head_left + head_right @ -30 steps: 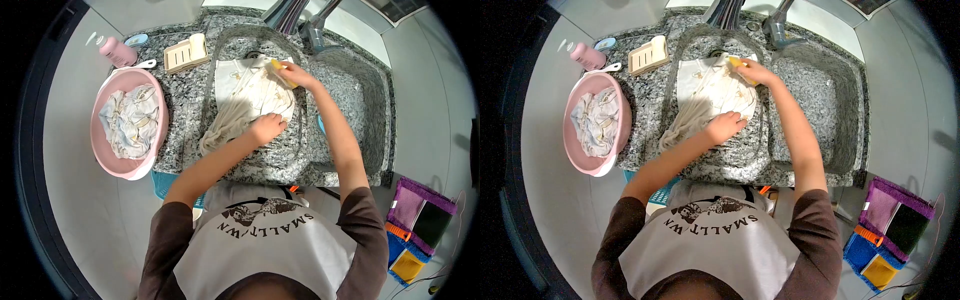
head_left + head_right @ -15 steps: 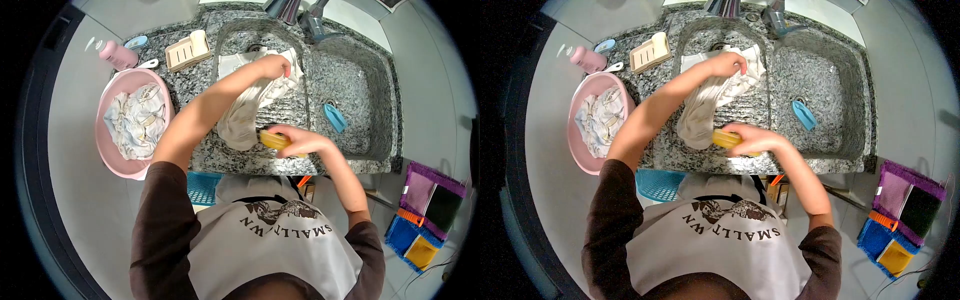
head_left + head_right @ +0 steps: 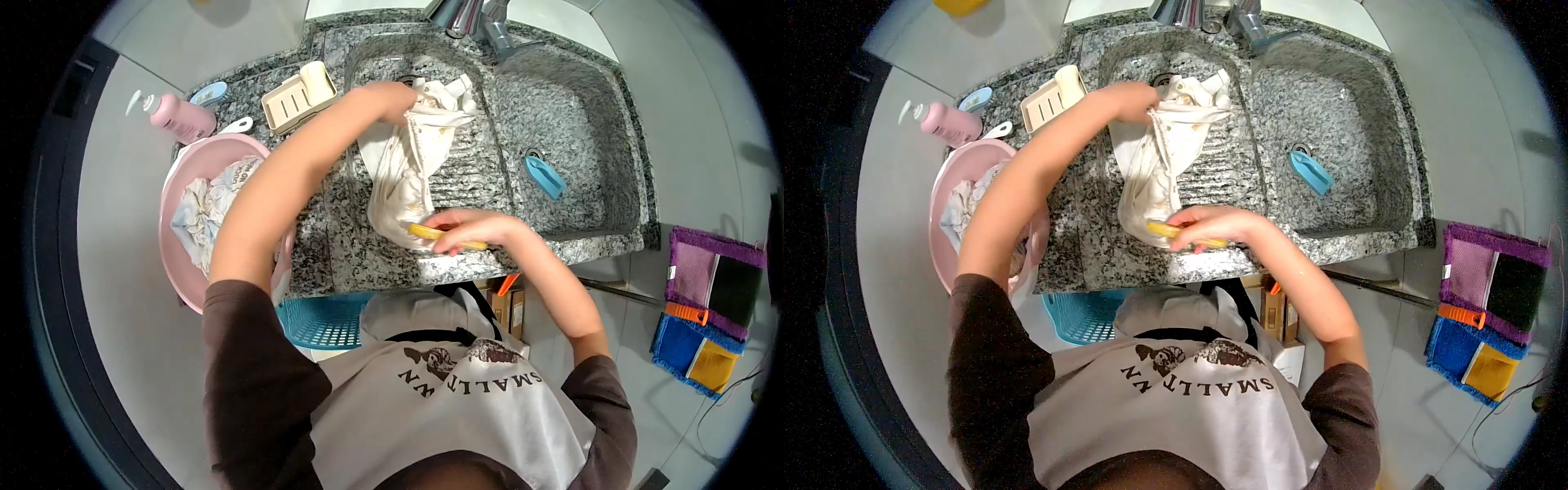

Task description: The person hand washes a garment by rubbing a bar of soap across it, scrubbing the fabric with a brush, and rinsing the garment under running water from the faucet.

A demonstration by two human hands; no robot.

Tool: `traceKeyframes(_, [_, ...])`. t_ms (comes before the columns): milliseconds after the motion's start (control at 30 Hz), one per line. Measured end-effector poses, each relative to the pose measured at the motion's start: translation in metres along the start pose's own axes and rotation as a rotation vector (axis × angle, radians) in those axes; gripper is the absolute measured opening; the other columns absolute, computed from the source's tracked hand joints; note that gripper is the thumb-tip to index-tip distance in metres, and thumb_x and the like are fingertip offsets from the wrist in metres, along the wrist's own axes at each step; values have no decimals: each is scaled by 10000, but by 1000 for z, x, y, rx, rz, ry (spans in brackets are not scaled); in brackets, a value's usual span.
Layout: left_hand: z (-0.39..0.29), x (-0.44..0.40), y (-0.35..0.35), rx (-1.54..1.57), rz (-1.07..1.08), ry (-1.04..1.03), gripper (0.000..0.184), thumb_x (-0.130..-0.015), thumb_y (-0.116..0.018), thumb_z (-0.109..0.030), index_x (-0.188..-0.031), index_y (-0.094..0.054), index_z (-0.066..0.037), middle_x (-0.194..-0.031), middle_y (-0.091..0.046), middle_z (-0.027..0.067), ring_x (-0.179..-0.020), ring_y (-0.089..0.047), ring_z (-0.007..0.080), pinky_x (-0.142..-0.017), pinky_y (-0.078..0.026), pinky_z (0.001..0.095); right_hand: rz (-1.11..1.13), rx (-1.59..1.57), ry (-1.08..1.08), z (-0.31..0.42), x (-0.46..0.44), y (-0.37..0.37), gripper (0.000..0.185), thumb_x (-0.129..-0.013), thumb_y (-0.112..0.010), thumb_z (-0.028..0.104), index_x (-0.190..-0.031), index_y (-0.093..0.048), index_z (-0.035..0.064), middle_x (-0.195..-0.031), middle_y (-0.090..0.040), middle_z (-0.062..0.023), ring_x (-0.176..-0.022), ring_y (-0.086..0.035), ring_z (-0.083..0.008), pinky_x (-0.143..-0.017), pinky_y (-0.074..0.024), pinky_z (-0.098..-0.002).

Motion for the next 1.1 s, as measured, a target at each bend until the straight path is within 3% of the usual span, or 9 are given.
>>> traceKeyframes(300, [1,105,85,254,-202,6,304,-786,-618,-312,-842,-652,-15,-673,-584,89,-577,-510,177,-543,-412,326,-424,727,-21,103,156,36,697,-643,-692,276,-1201,-423,-44,-973,-538,-136,-838,-527,-207,-715,-461,-288])
traceKeyframes(467, [-18,156,157,368,-705,-173,306,-861,-550,-313,-897,-599,-13,-760,-532,22,-672,-482,108,-608,-401,251,-613,1029,92,177,220,42,649,-619,-658,275,-1163,-459,-17,-958,-532,-127,-846,-524,-204,-730,-448,-286])
traceKeyframes(600, [-15,190,201,647,-864,-86,227,-864,-544,-265,-970,-582,-68,-771,-570,-13,-699,-528,86,-621,-440,227,-640,1068,147,218,255,39,690,-606,-656,262,-1201,-444,-16,-934,-519,-98,-797,-499,-160,-680,-425,-259])
traceKeyframes(700, [-25,207,221,728,-947,-83,195,-873,-524,-261,-881,-564,-70,-699,-524,-21,-630,-513,67,-544,-418,206,-750,1175,141,243,284,42,760,-588,-681,317,-1230,-441,-14,-911,-518,-101,-738,-509,-160,-621,-428,-247])
traceKeyframes(733, [-27,211,225,829,-968,-78,193,-876,-518,-260,-870,-557,-71,-682,-513,-23,-624,-513,62,-536,-416,205,-794,1257,351,252,294,48,719,-637,-672,360,-1201,-459,-31,-919,-534,-131,-795,-555,-187,-663,-452,-267])
traceKeyframes(867, [-33,213,235,793,-988,-21,207,-888,-498,-267,-874,-544,-65,-675,-513,-12,-549,-496,68,-484,-420,198,-782,1356,289,279,302,82,745,-670,-649,408,-1262,-427,13,-1069,-528,-164,-968,-513,-233,-787,-437,-276])
traceKeyframes(967, [-27,211,248,721,-1049,9,215,-893,-490,-268,-869,-542,-61,-661,-505,-8,-527,-493,68,-464,-421,194,-818,1171,280,303,291,48,609,-662,-662,266,-1170,-490,-21,-980,-567,-93,-839,-515,-132,-725,-426,-232])
traceKeyframes(1067, [-30,218,262,661,-1093,31,218,-892,-492,-273,-867,-541,-62,-652,-499,-9,-520,-486,66,-456,-414,198,-795,1208,271,317,291,16,634,-654,-665,284,-1166,-481,-42,-976,-565,-86,-823,-516,-133,-710,-432,-242])
traceKeyframes(1100, [-30,220,265,652,-1094,39,218,-891,-492,-276,-866,-541,-64,-651,-498,-9,-519,-482,65,-451,-410,200,-845,1231,394,320,295,6,632,-651,-662,279,-1164,-481,-44,-935,-564,-75,-773,-514,-125,-684,-434,-238])
Point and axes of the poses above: each hand's wrist, its own x-axis away from the middle knuckle, its own y-axis out of the back of the hand, z = x × y, the point moved 9 cm from there along -x, towards the middle knuckle
